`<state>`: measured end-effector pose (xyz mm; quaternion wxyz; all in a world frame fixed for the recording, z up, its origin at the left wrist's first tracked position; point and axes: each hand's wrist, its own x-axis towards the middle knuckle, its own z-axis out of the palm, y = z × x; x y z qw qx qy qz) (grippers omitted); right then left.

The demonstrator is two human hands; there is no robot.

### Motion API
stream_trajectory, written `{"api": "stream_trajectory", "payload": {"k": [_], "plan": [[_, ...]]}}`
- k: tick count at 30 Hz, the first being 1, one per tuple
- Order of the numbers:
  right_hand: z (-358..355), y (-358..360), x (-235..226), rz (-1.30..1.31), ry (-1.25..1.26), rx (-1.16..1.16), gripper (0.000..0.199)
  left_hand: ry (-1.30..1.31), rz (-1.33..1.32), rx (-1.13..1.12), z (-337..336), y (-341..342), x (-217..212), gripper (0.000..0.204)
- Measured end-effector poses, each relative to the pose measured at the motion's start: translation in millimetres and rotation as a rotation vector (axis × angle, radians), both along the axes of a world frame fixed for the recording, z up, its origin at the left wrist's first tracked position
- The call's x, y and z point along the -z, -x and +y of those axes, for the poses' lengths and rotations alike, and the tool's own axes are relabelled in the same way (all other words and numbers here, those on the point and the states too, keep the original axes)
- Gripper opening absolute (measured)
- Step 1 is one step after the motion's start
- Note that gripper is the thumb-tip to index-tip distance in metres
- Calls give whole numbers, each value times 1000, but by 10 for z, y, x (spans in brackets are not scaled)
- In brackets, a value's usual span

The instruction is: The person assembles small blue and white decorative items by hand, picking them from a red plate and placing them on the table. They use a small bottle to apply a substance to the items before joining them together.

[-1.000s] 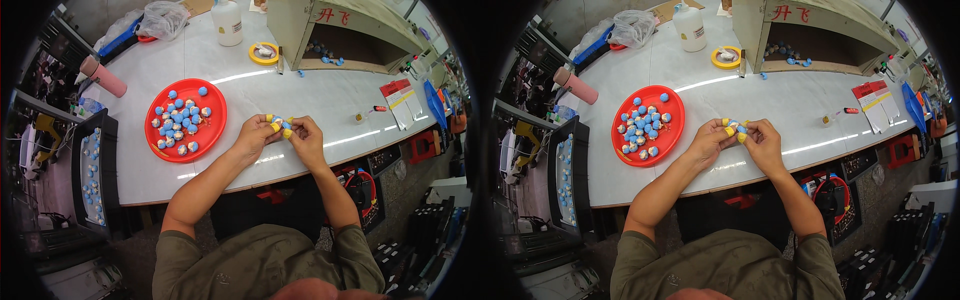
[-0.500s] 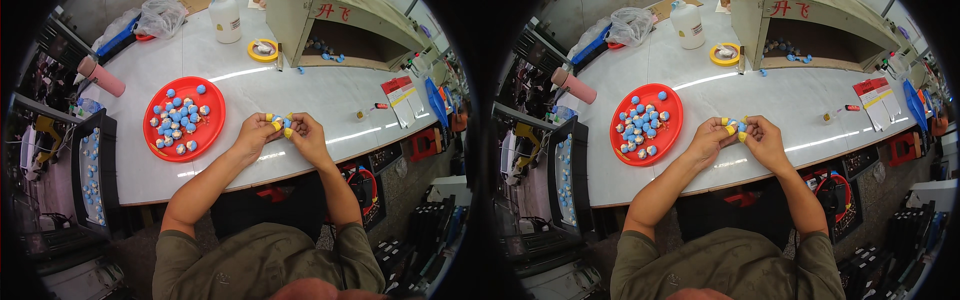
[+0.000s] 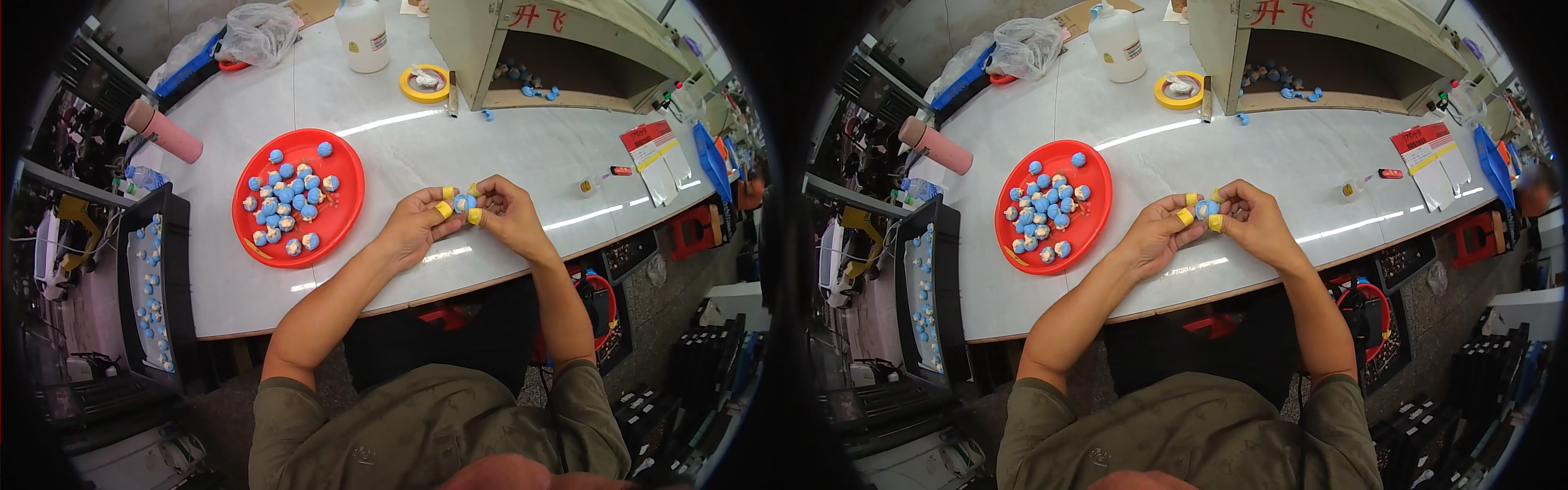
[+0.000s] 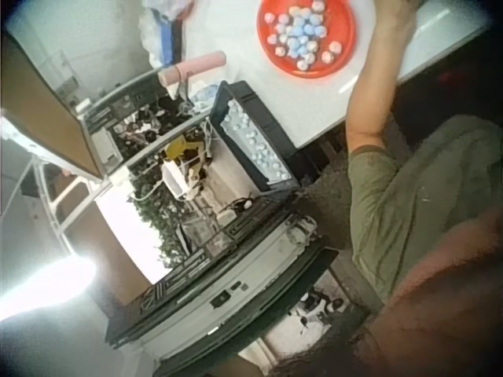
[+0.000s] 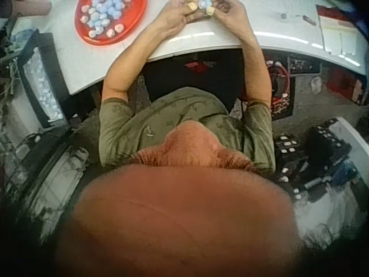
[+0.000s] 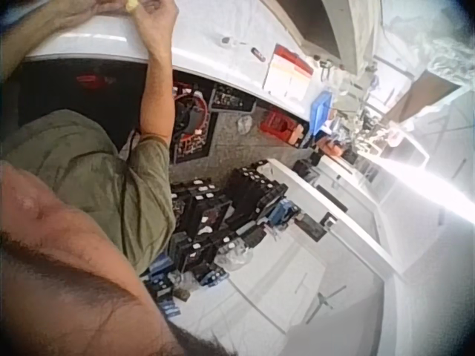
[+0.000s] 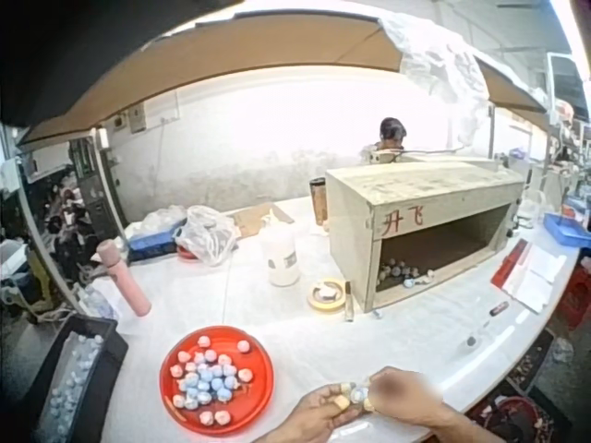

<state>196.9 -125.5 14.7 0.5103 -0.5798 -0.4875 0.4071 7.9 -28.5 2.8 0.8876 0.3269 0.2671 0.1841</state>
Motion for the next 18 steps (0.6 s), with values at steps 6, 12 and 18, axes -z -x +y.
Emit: {"api": "stream_trajectory", "payload": {"k": [6,12,18], "plan": [[-13,-11,-210,-270,-83,-21,26,8,-48,79,-18,2,52,27],[-44,5,-240,-314,-116,-16,27,25,-41,54,-41,-19,43,25],[-42,4,-217,-320,-141,-44,28,41,-77,19,-32,-41,118,23]]}}
